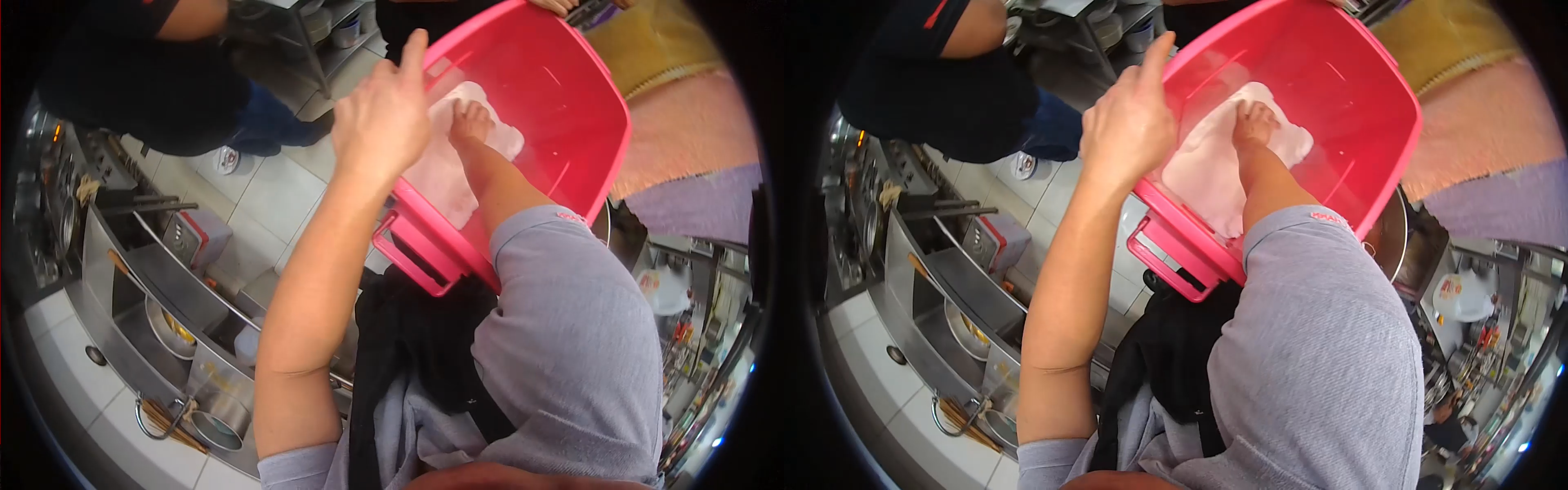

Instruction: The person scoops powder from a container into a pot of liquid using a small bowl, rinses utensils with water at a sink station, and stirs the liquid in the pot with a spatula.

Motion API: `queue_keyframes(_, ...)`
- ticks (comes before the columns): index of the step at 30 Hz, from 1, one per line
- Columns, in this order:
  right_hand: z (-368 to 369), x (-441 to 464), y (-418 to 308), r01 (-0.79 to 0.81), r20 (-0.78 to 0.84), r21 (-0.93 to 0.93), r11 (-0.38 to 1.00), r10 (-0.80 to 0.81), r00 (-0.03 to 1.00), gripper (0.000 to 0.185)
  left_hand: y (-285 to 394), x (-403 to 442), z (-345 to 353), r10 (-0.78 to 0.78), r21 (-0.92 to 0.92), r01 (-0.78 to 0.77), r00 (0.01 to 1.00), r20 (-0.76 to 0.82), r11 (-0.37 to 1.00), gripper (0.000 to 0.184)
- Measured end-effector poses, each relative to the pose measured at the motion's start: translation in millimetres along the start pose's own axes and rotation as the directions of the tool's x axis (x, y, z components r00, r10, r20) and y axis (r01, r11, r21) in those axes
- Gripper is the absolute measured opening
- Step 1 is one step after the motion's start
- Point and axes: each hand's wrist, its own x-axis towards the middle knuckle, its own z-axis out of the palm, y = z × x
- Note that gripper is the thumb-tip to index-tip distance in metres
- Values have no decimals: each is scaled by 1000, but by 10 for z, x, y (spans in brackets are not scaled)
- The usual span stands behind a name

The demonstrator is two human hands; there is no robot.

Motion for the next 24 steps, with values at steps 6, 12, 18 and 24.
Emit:
queue_keyframes(6,56,-390,-167,-399,373,215,891,302,877,76,39,-11,-20,-19,-12,20,999,27,1000,72)
queue_keyframes(12,224,-333,-215,-320,498,334,886,122,858,70,85,-16,-55,-50,-36,51,999,20,998,71)
queue_keyframes(18,537,-184,-282,53,479,386,921,-250,842,86,98,-30,-95,-58,-26,59,997,57,998,72)
queue_keyframes(24,710,-107,-354,70,506,481,874,-342,792,70,102,-38,-73,-61,-11,62,997,37,998,73)
